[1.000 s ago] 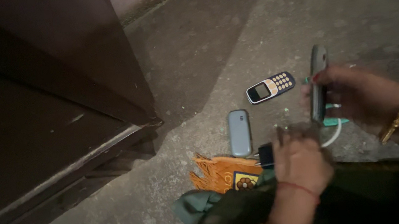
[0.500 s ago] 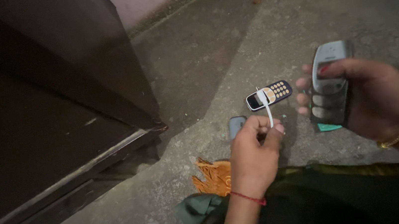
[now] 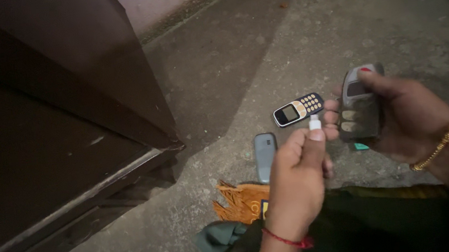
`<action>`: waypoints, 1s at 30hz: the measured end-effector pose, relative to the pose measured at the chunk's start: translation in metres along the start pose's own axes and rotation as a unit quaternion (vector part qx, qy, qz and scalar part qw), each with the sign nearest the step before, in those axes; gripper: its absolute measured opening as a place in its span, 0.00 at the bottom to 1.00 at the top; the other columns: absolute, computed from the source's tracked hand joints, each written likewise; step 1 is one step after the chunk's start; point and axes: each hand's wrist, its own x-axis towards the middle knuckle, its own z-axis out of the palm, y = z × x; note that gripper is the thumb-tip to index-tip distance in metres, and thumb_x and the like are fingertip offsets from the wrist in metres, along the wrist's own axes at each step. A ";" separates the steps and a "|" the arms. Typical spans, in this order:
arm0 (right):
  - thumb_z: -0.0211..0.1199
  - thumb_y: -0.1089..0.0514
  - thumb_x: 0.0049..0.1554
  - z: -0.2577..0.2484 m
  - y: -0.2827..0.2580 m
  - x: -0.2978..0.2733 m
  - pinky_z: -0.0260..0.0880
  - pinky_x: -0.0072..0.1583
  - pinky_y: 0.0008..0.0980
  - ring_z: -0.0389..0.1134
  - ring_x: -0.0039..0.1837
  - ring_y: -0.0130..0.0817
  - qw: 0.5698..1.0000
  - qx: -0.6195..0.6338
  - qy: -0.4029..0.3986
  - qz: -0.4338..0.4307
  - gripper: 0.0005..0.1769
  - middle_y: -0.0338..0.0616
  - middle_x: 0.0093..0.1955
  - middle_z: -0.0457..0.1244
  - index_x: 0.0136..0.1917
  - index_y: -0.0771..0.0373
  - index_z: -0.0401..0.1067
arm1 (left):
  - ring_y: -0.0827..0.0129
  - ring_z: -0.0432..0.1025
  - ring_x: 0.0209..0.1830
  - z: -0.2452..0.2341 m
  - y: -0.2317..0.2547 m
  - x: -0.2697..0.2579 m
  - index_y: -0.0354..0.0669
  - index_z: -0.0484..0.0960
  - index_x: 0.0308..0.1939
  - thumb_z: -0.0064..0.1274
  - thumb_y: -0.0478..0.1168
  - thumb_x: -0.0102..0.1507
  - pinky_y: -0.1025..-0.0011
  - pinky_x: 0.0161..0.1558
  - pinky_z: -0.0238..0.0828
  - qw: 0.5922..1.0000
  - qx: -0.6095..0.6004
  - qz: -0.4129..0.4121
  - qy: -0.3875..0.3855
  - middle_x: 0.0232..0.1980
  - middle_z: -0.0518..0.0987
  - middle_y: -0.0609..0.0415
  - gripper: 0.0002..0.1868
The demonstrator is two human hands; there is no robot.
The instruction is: The person removes the back cover and battery from a feature phone, then inserts a new battery and replaces the cover. The task is repeated with a second phone.
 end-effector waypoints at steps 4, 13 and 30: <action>0.37 0.39 0.68 0.007 -0.001 -0.003 0.73 0.63 0.48 0.69 0.59 0.41 0.998 0.022 0.060 0.015 0.28 0.53 0.58 0.64 0.67 0.62 0.55 | 0.80 0.61 0.25 0.006 0.001 -0.005 0.40 0.80 0.44 0.40 0.48 0.74 0.79 0.30 0.60 0.997 -0.007 -0.032 -0.065 0.26 0.67 0.64 0.18; 0.35 0.38 0.68 0.011 0.000 -0.006 0.78 0.61 0.40 0.69 0.61 0.42 0.993 0.084 0.088 0.002 0.30 0.61 0.63 0.62 0.70 0.64 0.52 | 0.82 0.58 0.25 0.015 -0.001 -0.012 0.41 0.80 0.40 0.43 0.51 0.73 0.79 0.29 0.60 0.990 0.023 -0.096 -0.100 0.25 0.64 0.67 0.19; 0.33 0.34 0.68 -0.005 0.011 0.005 0.76 0.54 0.42 0.71 0.51 0.38 0.999 0.028 0.025 0.005 0.29 0.49 0.51 0.65 0.61 0.60 0.59 | 0.80 0.58 0.21 0.017 0.005 -0.014 0.40 0.81 0.37 0.43 0.52 0.72 0.78 0.27 0.60 0.990 0.035 -0.106 -0.082 0.21 0.63 0.66 0.21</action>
